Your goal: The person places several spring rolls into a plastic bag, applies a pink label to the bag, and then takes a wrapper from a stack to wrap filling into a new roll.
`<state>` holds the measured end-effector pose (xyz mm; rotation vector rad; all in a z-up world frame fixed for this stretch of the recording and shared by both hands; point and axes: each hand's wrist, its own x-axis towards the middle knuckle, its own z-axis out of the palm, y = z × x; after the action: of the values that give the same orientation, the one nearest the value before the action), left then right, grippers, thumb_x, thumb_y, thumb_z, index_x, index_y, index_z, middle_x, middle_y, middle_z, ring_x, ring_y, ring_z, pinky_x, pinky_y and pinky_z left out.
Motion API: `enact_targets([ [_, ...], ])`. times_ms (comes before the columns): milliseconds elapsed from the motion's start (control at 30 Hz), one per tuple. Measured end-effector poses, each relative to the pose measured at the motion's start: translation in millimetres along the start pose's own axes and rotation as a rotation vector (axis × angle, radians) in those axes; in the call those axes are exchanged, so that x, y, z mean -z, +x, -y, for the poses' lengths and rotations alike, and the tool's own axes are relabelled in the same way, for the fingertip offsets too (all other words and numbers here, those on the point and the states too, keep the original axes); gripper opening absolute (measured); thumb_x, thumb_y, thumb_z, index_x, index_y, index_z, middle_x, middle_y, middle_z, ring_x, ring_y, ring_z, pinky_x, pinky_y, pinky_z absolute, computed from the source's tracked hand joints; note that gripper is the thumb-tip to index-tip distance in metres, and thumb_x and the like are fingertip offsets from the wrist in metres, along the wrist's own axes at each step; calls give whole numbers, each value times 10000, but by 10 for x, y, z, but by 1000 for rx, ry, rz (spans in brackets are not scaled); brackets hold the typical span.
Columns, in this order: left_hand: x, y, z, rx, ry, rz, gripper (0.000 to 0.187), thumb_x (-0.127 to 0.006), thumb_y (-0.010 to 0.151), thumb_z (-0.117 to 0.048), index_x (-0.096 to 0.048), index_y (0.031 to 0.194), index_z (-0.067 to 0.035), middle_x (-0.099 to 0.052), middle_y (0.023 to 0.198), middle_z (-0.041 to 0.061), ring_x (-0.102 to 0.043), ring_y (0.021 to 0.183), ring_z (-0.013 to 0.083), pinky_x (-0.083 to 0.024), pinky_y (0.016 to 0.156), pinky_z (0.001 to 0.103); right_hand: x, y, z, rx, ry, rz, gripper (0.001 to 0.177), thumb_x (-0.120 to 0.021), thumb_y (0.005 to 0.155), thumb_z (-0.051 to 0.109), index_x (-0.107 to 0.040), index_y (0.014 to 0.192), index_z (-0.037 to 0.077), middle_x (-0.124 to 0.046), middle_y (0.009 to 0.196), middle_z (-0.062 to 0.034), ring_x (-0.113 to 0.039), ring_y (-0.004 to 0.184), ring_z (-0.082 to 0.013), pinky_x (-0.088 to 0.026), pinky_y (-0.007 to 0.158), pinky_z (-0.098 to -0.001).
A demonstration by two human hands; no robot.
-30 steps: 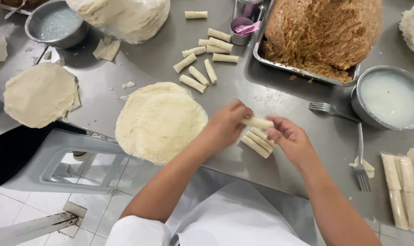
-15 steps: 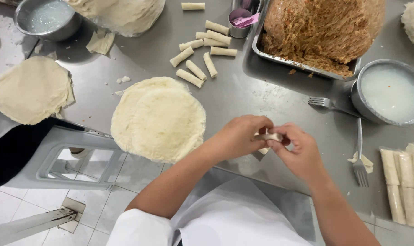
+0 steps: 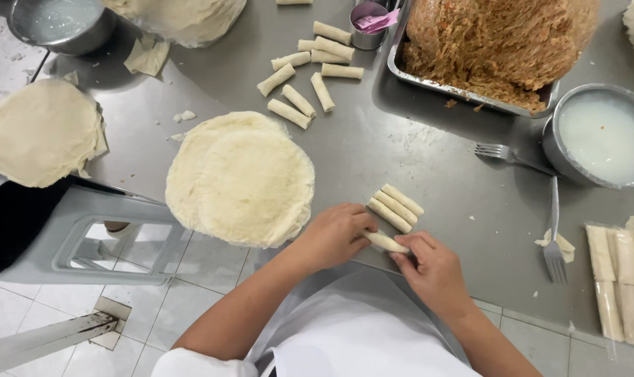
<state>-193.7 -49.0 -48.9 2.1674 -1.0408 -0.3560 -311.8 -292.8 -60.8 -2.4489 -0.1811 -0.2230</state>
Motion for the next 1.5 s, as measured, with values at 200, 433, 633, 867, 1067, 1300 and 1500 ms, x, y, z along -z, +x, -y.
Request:
enact_targets([
  [200,-129,87,163,-13,-35,-112,91,-698,991,-39,-668,1024,-118,-629,957,78,-655,765,319,-502,662,452,271,-7,-47,-179,55,-132,519,-850,967,313,-727,1454,183,-683,1171,21,-460,621,-78,-482,614,-242],
  [433,-191,206,231,58,-12,-122,106,-711,1014,-84,-654,1093,-127,-677,1007,75,-681,856,344,-521,728,475,113,281,-288,64,-119,-106,529,-740,1040,417,-700,1467,108,-649,1442,-130,-622,1293,-341,-469,1152,-511],
  [633,-200,392,386,67,50,-112,209,-740,956,-92,-560,1055,-132,-699,972,89,-671,877,348,-496,706,488,-237,532,-230,109,-103,34,751,-850,947,358,-586,1608,116,-522,1722,-178,-521,1523,-430,-428,1266,-563],
  [867,539,957,416,45,178,171,664,-939,836,-454,-666,1350,-136,-683,1290,105,-687,1170,358,-549,927,489,-286,535,-226,123,49,-85,532,-782,1023,223,-681,1529,97,-625,1606,-164,-618,1472,-371,-522,1210,-492],
  [1067,1781,2573,610,50,-110,-520,310,-891,938,-364,-737,1131,-177,-810,1072,32,-757,966,222,-559,848,394,-467,461,-417,109,65,-170,455,-788,1007,294,-751,1435,143,-652,1580,-158,-668,1416,-347,-531,1206,-454],
  [1300,2777,4201,614,406,36,-1141,663,-807,942,-739,-544,1205,-190,-830,1060,159,-779,1010,484,-543,875,570,-612,462,-565,276,150,-209,478,-642,1151,426,-670,1482,83,-635,1535,-292,-663,1375,-476,-547,1143,-562],
  [1500,2912,4257,583,462,-570,-1010,455,-599,888,60,-520,1200,-260,-619,863,12,-588,573,106,-395,419,274,-445,627,-321,288,132,-208,379,-498,1235,356,-649,1373,37,-631,1491,-273,-693,1347,-456,-526,1144,-573],
])
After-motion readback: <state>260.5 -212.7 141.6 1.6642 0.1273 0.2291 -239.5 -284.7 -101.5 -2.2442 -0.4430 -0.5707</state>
